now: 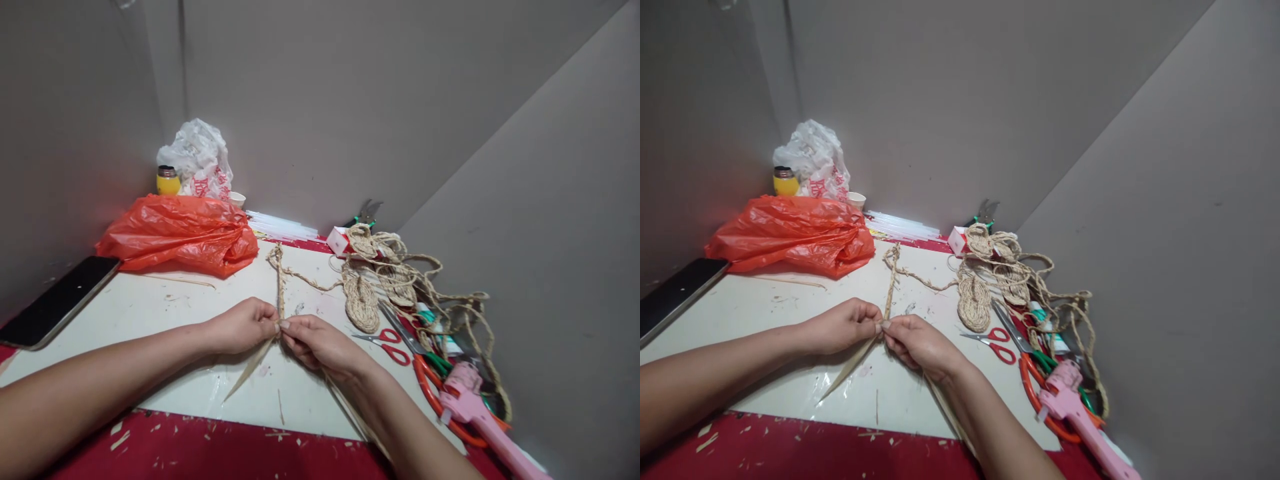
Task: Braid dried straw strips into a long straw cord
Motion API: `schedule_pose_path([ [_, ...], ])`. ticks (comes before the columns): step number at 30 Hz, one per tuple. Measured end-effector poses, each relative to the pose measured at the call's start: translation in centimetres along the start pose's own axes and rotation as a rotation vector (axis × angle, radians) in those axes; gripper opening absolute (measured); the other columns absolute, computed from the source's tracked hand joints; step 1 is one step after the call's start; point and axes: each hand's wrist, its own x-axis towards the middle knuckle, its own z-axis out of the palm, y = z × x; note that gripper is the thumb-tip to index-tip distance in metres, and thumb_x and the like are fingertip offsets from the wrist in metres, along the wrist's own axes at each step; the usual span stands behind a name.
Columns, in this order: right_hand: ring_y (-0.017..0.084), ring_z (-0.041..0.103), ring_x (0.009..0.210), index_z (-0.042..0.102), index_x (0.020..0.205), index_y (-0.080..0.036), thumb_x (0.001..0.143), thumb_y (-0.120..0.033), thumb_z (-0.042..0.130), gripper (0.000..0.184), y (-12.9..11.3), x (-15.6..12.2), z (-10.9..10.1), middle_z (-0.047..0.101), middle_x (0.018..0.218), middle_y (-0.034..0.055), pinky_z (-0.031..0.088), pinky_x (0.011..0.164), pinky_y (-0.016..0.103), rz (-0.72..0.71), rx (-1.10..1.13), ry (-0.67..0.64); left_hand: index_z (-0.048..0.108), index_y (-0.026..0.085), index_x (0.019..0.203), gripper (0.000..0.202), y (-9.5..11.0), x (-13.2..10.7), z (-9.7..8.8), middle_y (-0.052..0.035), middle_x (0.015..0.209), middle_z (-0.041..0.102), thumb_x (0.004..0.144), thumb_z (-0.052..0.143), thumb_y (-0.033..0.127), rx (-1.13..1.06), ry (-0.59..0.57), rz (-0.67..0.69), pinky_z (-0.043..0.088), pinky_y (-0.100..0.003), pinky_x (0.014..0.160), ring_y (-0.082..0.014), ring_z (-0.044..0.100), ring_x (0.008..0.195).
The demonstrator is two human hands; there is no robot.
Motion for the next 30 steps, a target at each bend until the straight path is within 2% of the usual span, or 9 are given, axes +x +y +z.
schedule_pose_path([
  [5,0.002,0.015,0.031,0.051,0.057,-0.015,0.076,-0.037,0.055,0.029,0.5,0.3,1.2,0.03,0.036,-0.0109,0.008,0.031,0.019,-0.046,0.041,0.137,0.062,0.013,0.072,0.025,0.9,-0.6,-0.7,0.0018,0.06,0.051,0.079,0.043,0.026,0.306,0.002,0.074,0.029,-0.021,0.054,-0.0098,0.04,0.056],
  [8,0.003,0.015,0.03,0.053,0.058,-0.015,0.074,-0.033,0.054,0.025,0.8,0.3,1.8,0.031,0.034,-0.0107,0.008,0.031,0.019,-0.072,0.048,0.213,0.059,0.016,0.066,0.026,1.8,-1.3,-0.7,0.0011,0.058,0.05,0.079,0.04,0.027,0.521,0.055,0.072,0.03,-0.022,0.054,-0.0114,0.042,0.055],
  [12,0.001,0.015,0.03,0.04,0.05,-0.018,0.073,-0.036,0.057,0.033,0.9,0.1,2.5,0.029,0.034,-0.011,0.007,0.031,0.019,-0.055,0.169,0.227,0.059,0.017,0.07,0.03,2.7,-2.4,0.5,-0.0048,0.063,0.058,0.083,0.036,0.032,0.759,0.134,0.026,0.03,-0.026,0.054,-0.0155,0.048,0.056],
  [15,0.001,0.014,0.031,0.032,0.049,-0.02,0.071,-0.038,0.061,0.04,0.9,-0.1,2.8,0.028,0.036,-0.0117,0.006,0.033,0.018,-0.034,0.292,0.208,0.062,0.015,0.083,0.03,2.8,-3.0,1.9,-0.0099,0.067,0.062,0.083,0.034,0.025,0.935,0.12,0.018,0.033,-0.029,0.055,-0.0199,0.053,0.058],
  [18,0.001,0.013,0.032,0.033,0.05,-0.019,0.069,-0.038,0.063,0.04,1.0,-0.2,3.1,0.027,0.037,-0.012,0.004,0.034,0.018,-0.012,0.356,0.206,0.06,0.011,0.096,0.029,2.3,-3.3,3.1,-0.0115,0.069,0.063,0.078,0.038,0.017,1.033,0.095,0.006,0.037,-0.031,0.058,-0.0226,0.057,0.061],
  [22,0.001,0.011,0.034,0.054,0.064,-0.013,0.067,-0.034,0.067,0.024,1.0,-0.3,3.1,0.024,0.038,-0.0136,0.004,0.034,0.018,-0.01,0.342,0.19,0.061,0.012,0.086,0.022,2.2,-4.2,4.0,-0.0095,0.065,0.06,0.073,0.043,0.012,0.986,0.073,0.058,0.036,-0.029,0.055,-0.0198,0.054,0.056],
  [26,0.0,0.01,0.035,0.059,0.072,-0.011,0.067,-0.034,0.068,0.026,0.8,-0.4,2.6,0.024,0.039,-0.014,0.003,0.035,0.018,0.009,0.359,0.13,0.055,0.018,0.06,0.017,4.1,-5.5,3.1,-0.0032,0.049,0.051,0.075,0.046,0.019,0.795,-0.106,0.135,0.026,-0.027,0.046,-0.0126,0.039,0.042],
  [28,0.0,0.01,0.035,0.057,0.069,-0.012,0.066,-0.034,0.069,0.025,0.7,-0.4,2.2,0.025,0.039,-0.0136,0.003,0.035,0.017,-0.006,0.377,0.1,0.051,0.019,0.055,0.023,4.7,-5.1,1.8,-0.0008,0.049,0.049,0.077,0.045,0.024,0.634,-0.026,0.13,0.026,-0.025,0.047,-0.0109,0.037,0.043],
  [30,0.0,0.01,0.035,0.056,0.069,-0.013,0.066,-0.033,0.07,0.025,0.6,-0.4,1.9,0.025,0.04,-0.0134,0.003,0.035,0.017,-0.021,0.385,0.079,0.052,0.018,0.062,0.021,4.6,-4.0,0.4,0.0005,0.055,0.051,0.078,0.043,0.026,0.461,0.211,0.134,0.03,-0.023,0.051,-0.0111,0.041,0.05],
])
